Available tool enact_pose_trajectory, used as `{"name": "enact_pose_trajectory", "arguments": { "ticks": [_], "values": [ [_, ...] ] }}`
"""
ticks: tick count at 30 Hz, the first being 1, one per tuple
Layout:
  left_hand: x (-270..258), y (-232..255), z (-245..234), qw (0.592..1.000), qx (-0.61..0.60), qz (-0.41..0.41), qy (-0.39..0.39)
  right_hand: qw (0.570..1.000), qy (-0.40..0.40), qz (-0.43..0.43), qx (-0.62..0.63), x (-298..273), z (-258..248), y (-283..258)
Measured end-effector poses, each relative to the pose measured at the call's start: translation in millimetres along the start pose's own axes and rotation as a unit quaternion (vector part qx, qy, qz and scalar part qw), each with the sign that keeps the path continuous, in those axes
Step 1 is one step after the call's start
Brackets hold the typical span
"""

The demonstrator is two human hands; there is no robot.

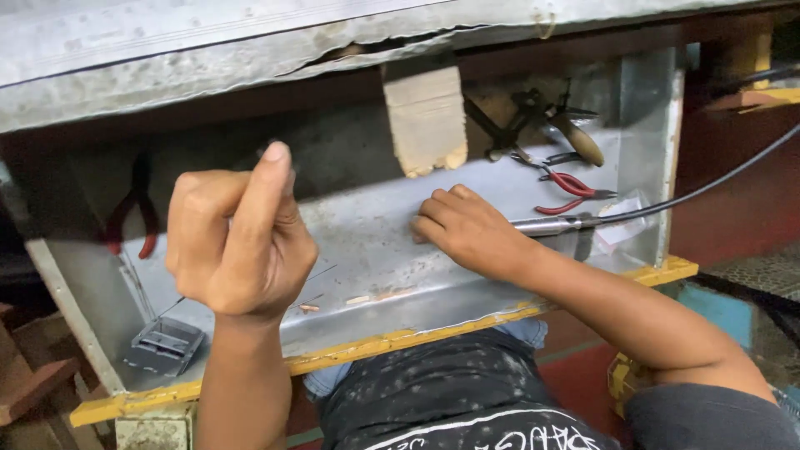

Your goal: The person is using a jeweler's saw to cut a piece of metal at a jewelry workbench.

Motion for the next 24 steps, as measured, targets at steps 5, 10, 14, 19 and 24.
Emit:
{"name": "enact_pose_trajectory", "arguments": {
  "ticks": [5, 10, 14, 19, 24],
  "values": [
    [-4, 5, 2, 0.999, -0.028, -0.017, -0.015, 0.992, 0.078, 0.097, 0.029, -43, -37, 51],
    [-2, 10, 3, 0.999, -0.048, -0.002, -0.023, 0.956, 0.175, 0.229, -0.051, -105, -114, 111],
    [-1, 16, 3, 0.998, -0.048, 0.024, -0.016, 0.927, 0.126, 0.351, -0.033, -140, -110, 147],
    [-2, 18, 5, 0.999, -0.038, 0.031, -0.018, 0.941, 0.088, 0.323, -0.052, -135, -98, 149],
    [0, 18, 9, 0.998, -0.054, 0.025, -0.013, 0.939, 0.124, 0.320, 0.008, -134, -100, 165]
  ]
}}
Point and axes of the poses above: each hand's wrist, its own x-axis towards the middle knuckle, its own z-axis out of the palm, y = z × x, the point moved 10 cm from there along x, towards the middle knuckle, and after that the axes turned 6 degrees about x, right-handed, at the moved point
